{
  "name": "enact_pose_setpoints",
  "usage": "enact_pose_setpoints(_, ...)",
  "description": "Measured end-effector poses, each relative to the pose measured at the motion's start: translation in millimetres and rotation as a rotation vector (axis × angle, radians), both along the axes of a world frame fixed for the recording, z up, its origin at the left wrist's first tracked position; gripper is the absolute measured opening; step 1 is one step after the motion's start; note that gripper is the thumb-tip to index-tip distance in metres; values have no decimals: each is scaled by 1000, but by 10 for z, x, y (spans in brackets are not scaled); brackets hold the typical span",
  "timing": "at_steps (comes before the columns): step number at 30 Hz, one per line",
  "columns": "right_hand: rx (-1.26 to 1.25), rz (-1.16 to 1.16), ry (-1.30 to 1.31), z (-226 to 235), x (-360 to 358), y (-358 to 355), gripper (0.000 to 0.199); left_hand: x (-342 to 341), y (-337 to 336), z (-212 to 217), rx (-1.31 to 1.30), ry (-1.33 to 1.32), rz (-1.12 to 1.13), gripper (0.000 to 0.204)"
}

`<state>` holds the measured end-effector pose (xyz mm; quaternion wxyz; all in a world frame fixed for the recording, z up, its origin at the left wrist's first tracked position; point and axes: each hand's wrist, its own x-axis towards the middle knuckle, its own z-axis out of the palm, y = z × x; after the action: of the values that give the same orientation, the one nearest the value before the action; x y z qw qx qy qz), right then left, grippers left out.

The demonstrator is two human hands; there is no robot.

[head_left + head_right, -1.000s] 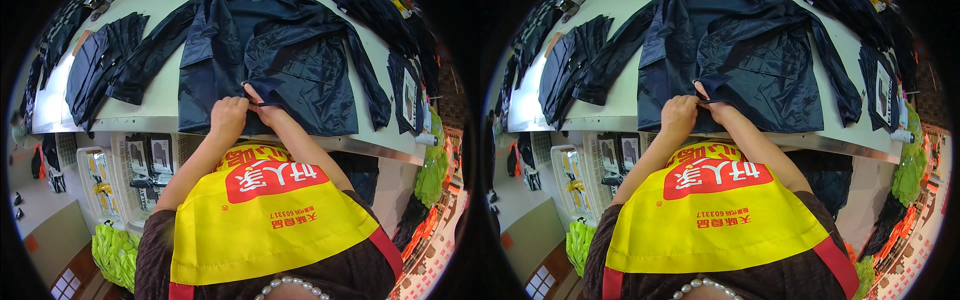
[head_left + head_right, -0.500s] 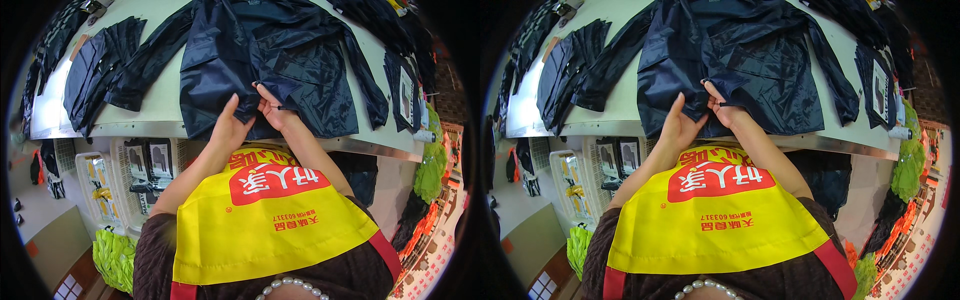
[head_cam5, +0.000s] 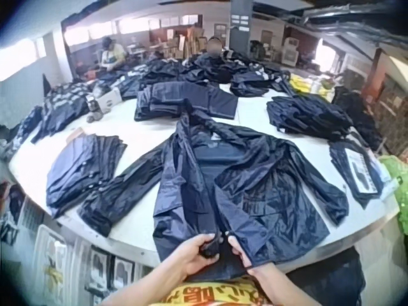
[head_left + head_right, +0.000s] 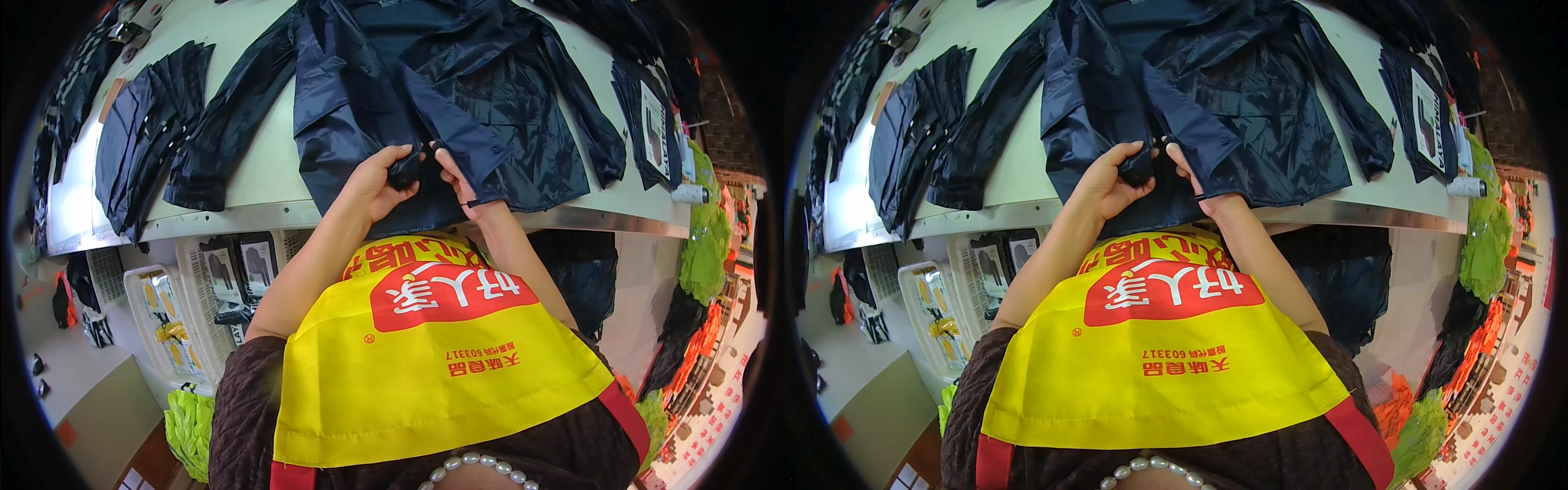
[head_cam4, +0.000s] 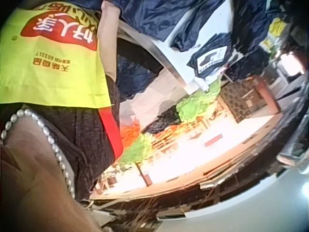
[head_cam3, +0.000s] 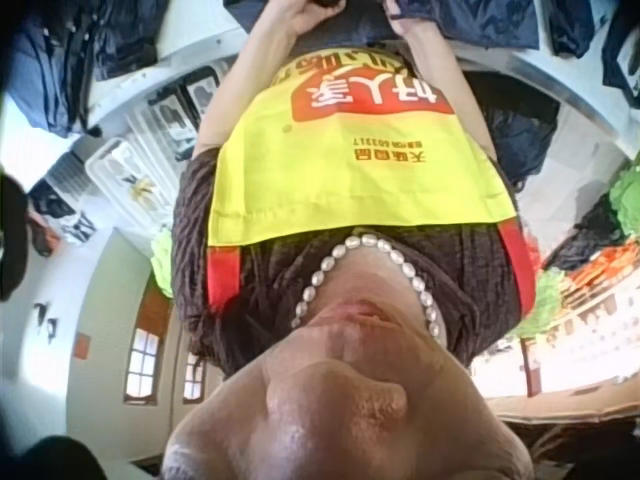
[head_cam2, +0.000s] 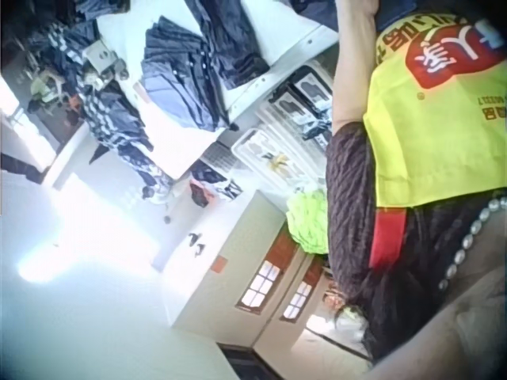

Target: The person folds a dark jacket on a table, aligns the sleeves, and smooths the fabric. They then place the folded jacket into a plastic bag and set it aside. The person repeats this process with another jacket.

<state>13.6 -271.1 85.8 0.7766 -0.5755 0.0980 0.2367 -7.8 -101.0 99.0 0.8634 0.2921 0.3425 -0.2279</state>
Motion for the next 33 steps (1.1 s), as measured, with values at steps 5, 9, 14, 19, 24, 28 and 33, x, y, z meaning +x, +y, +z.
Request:
enact_pose_setpoints(5, 186, -129, 100, 15, -175, 95, 21, 3, -162, -147, -31, -131, 158, 18)
enact_pose_setpoints(9, 298, -171, 216, -31, -157, 66, 19, -21, -250, -107, 55, -203, 134, 19)
enact_pose_setpoints(14, 345, -218, 139, -61, -151, 82, 18, -34, -309, -119, 93, -206, 148, 17)
enact_pose_setpoints(19, 341, -287, 134, -71, -134, 140, 21, -25, -337, -143, 65, -218, 171, 15)
enact_pose_setpoints(24, 320, -330, 149, -181, -96, 184, 19, -63, -358, -194, 199, -197, 81, 13)
enact_pose_setpoints(28, 356, -242, 215, -296, -52, 152, 15, -50, -294, -279, 315, -230, 8, 13)
enact_pose_setpoints(33, 46, 0, 342, 140, -272, 35, 31, -29, -226, -260, 275, -183, 37, 13)
